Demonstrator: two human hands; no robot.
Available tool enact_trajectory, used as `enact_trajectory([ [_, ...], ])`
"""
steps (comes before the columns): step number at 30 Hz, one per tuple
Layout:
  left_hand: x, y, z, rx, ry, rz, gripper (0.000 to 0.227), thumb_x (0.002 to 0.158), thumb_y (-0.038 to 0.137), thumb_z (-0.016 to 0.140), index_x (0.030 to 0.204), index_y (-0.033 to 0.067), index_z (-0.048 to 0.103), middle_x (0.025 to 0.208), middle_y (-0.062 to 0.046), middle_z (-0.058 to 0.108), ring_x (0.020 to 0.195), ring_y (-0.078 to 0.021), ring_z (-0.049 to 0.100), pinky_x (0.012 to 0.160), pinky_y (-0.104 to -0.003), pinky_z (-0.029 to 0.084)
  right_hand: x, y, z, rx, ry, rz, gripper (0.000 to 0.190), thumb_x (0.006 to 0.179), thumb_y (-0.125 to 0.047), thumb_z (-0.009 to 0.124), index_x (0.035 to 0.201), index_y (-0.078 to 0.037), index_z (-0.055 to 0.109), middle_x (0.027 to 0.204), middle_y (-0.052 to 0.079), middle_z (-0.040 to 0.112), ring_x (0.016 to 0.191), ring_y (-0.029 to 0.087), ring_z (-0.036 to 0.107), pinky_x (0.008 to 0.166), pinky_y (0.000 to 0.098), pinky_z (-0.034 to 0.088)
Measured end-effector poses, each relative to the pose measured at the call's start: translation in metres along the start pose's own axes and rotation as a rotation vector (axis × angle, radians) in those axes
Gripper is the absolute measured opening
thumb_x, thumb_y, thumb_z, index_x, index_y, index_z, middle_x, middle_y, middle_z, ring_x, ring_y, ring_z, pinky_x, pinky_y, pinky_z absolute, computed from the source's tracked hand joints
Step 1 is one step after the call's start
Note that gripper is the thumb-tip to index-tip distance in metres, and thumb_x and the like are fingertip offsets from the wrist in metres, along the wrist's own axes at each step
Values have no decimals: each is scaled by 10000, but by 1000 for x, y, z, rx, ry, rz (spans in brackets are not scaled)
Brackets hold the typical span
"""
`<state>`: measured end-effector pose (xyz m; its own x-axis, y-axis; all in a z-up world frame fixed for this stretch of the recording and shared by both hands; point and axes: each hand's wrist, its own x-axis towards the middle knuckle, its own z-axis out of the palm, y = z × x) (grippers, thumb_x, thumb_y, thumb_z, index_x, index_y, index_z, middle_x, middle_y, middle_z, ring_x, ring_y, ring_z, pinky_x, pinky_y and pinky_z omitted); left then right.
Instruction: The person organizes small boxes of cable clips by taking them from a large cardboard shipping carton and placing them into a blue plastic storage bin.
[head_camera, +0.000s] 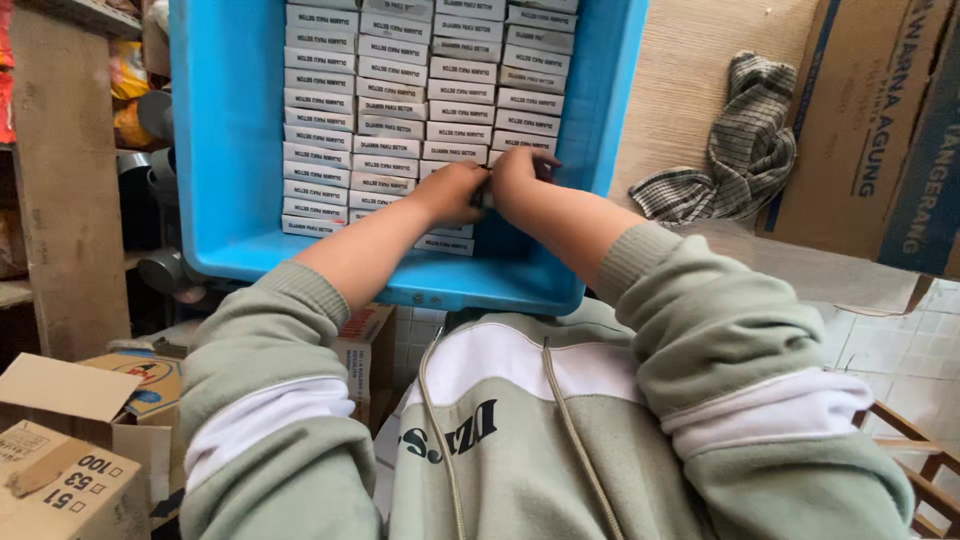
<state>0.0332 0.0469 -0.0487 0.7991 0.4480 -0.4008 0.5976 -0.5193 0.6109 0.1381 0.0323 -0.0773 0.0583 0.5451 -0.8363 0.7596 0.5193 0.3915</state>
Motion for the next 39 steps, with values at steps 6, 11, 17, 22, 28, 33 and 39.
enact_trajectory([
  [6,5,-2,11,193,66,56,215,795,8,696,1007,36,690,1014,-167,682,910,-342,690,758,-427,573,-2,1,4,-206,-61,78,246,907,-96,498,749,-83,686,565,68,635,481,221,622,646,568,548],
  [11,5,-2,13,241,105,37,226,783,9,712,1005,54,701,1004,-163,694,889,-336,700,724,-451,580,-10,0,3,-293,-46,51,233,892,-85,515,725,-103,676,561,54,626,487,206,617,645,523,558],
  [17,15,-8,18,263,141,18,201,792,68,697,994,70,700,964,-152,693,861,-347,700,697,-474,578,-25,-18,-1,26,-39,-60,211,963,-98,459,1074,-85,638,1037,74,651,963,274,655,734,496,576],
  [22,18,-13,23,246,135,15,266,758,203,746,987,77,700,958,-129,681,875,-360,692,729,-476,571,-22,-29,19,409,-107,-56,361,991,-18,341,1257,-35,584,1149,55,618,1118,245,626,725,408,576],
  [28,19,-8,23,333,97,28,442,699,260,801,1065,59,660,988,-144,662,901,-382,672,747,-526,565,-23,-53,19,436,-77,-88,350,989,-41,403,1242,-238,544,1195,-10,628,1167,184,589,788,322,583],
  [33,34,-3,42,765,612,112,214,742,310,716,905,197,635,820,0,631,729,-226,652,506,-370,482,-19,-66,34,569,645,333,113,864,-217,519,842,-308,583,936,-50,586,903,226,597,668,466,484],
  [39,65,-13,65,739,826,510,469,866,273,640,1305,126,565,1422,-135,496,1337,-304,447,1012,-609,359,56,-89,79,19,1011,412,174,735,-244,571,777,-343,434,820,-70,454,838,181,472,761,481,340],
])
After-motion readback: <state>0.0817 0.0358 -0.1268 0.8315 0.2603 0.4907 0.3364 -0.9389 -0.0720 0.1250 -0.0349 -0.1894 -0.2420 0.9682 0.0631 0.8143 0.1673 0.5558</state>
